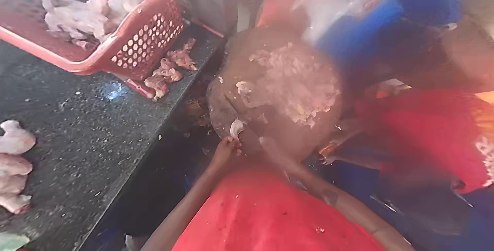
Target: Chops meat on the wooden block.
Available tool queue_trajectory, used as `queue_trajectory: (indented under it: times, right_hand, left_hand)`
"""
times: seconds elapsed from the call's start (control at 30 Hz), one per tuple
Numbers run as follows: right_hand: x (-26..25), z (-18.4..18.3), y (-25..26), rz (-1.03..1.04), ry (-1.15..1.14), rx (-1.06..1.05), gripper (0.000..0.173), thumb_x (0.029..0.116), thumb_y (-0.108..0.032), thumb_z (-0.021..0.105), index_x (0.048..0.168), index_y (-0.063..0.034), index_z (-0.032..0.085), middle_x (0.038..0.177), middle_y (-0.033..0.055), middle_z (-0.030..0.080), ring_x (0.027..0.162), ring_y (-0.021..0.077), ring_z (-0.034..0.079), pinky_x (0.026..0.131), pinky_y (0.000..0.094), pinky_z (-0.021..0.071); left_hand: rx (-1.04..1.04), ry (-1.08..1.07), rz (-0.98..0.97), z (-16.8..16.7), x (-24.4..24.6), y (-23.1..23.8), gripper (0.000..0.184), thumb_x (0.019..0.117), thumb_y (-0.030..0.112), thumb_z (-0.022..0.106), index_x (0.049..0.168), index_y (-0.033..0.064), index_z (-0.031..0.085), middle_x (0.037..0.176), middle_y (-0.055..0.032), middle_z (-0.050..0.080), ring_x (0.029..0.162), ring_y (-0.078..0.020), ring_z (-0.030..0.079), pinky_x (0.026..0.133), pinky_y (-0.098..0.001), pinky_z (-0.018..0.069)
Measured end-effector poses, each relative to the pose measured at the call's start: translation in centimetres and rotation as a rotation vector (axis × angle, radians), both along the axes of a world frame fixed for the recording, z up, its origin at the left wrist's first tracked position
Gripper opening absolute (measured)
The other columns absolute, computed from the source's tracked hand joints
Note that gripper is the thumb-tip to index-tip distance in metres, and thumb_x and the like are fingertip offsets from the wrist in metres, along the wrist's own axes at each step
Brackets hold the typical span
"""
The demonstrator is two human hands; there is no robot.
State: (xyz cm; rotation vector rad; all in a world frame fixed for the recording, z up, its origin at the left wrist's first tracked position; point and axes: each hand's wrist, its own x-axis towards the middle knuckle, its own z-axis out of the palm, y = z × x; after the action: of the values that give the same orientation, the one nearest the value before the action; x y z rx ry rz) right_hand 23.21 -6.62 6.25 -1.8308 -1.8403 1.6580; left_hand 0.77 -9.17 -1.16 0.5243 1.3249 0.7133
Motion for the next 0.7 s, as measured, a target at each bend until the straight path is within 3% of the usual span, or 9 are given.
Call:
queue_trajectory:
  times: [0.07, 0.13, 0.2, 0.23, 0.3, 0.4, 0.47, 0.6, 0.7]
  right_hand:
    - [-0.4, 2.4, -0.3, -0.026, 0.174, 0.215, 0.051, 0.1098, -0.044, 0.034, 0.114, -0.0023, 0.062, 0.08, 0.0056, 0.056, 0.07, 0.0155, 0.056, 0.067, 0.0362, 0.0515]
    - [-1.5, 4.5, -0.6, -0.047, 0.412, 0.424, 0.065, 0.1072, -0.059, 0.031, 0.112, -0.0018, 0.061, 0.075, -0.0018, 0.051, 0.062, 0.0058, 0.049, 0.057, 0.0262, 0.0462]
    - [-2.2, 4.3, -1.1, -0.031, 0.479, 0.527, 0.073, 0.1051, -0.065, 0.028, 0.113, -0.0002, 0.061, 0.079, -0.0003, 0.058, 0.067, 0.0027, 0.055, 0.063, 0.0238, 0.0509]
    - [-2.0, 3.1, -1.6, -0.002, 0.403, 0.492, 0.068, 0.1077, -0.057, 0.032, 0.119, 0.0031, 0.062, 0.086, 0.0049, 0.064, 0.074, 0.0063, 0.061, 0.071, 0.0274, 0.0558]
    - [-1.2, 0.4, -1.5, 0.074, 0.13, 0.185, 0.051, 0.1105, -0.042, 0.036, 0.123, 0.0005, 0.061, 0.091, 0.0112, 0.065, 0.081, 0.0185, 0.064, 0.078, 0.0396, 0.055]
    - [-0.6, -1.4, -0.2, 0.095, -0.058, -0.054, 0.056, 0.1119, -0.045, 0.03, 0.119, 0.0009, 0.061, 0.096, 0.0178, 0.063, 0.089, 0.0285, 0.064, 0.085, 0.0501, 0.052]
    - [-0.8, 0.3, -0.4, 0.069, -0.006, 0.035, 0.055, 0.111, -0.045, 0.032, 0.118, -0.0006, 0.064, 0.095, 0.0152, 0.066, 0.088, 0.0253, 0.065, 0.084, 0.0466, 0.0541]
    - [-2.2, 5.3, -0.5, 0.038, 0.357, 0.351, 0.071, 0.1054, -0.064, 0.028, 0.115, -0.0031, 0.063, 0.077, 0.0, 0.056, 0.065, 0.0076, 0.054, 0.06, 0.0287, 0.0507]
    - [-3.1, 3.5, -1.6, 0.118, 0.433, 0.467, 0.075, 0.106, -0.064, 0.026, 0.116, 0.0009, 0.063, 0.08, 0.0049, 0.06, 0.07, 0.0081, 0.058, 0.067, 0.0283, 0.0537]
  left_hand:
    - [0.007, -0.022, -0.014, -0.3, -0.2, -0.2, 0.018, 0.1077, 0.015, 0.048, 0.114, -0.0015, 0.052, 0.096, -0.0121, 0.071, 0.071, -0.019, 0.07, 0.066, -0.0341, 0.0617]
    - [-0.002, -0.026, -0.024, -0.5, 0.0, -0.3, 0.017, 0.1078, 0.015, 0.048, 0.113, -0.0007, 0.051, 0.094, -0.0115, 0.07, 0.07, -0.0182, 0.07, 0.066, -0.0333, 0.0612]
    - [0.0, -0.023, -0.028, -0.4, 0.1, 0.0, 0.016, 0.1078, 0.014, 0.048, 0.111, -0.0009, 0.052, 0.092, -0.0111, 0.07, 0.069, -0.0183, 0.069, 0.065, -0.0334, 0.0612]
    - [0.003, -0.021, -0.032, -0.3, 0.0, 0.1, 0.015, 0.1075, 0.013, 0.048, 0.111, -0.0012, 0.052, 0.092, -0.0111, 0.07, 0.069, -0.0184, 0.069, 0.065, -0.0337, 0.0614]
    - [0.006, -0.025, -0.038, -0.2, -0.3, 0.2, 0.016, 0.1075, 0.013, 0.049, 0.112, -0.0019, 0.052, 0.093, -0.0117, 0.071, 0.069, -0.0183, 0.07, 0.065, -0.0335, 0.0613]
    - [0.001, 0.004, -0.024, 0.2, -1.0, -0.1, 0.019, 0.1075, 0.015, 0.05, 0.117, -0.0018, 0.052, 0.096, -0.012, 0.071, 0.07, -0.0181, 0.07, 0.066, -0.0329, 0.0611]
    - [-0.001, 0.064, -0.03, 0.4, -2.1, -1.0, 0.022, 0.107, 0.017, 0.052, 0.119, -0.002, 0.052, 0.098, -0.0123, 0.07, 0.073, -0.0183, 0.07, 0.068, -0.0335, 0.0611]
    - [-0.013, 0.201, -0.084, -0.3, -2.7, -1.2, 0.025, 0.1066, 0.019, 0.054, 0.118, -0.0022, 0.052, 0.099, -0.0123, 0.07, 0.075, -0.0182, 0.071, 0.071, -0.0347, 0.0618]
    - [0.006, 0.281, -0.128, -0.5, -2.7, -1.0, 0.024, 0.1062, 0.019, 0.054, 0.117, -0.0027, 0.054, 0.095, -0.0111, 0.069, 0.072, -0.0172, 0.07, 0.07, -0.0345, 0.0621]
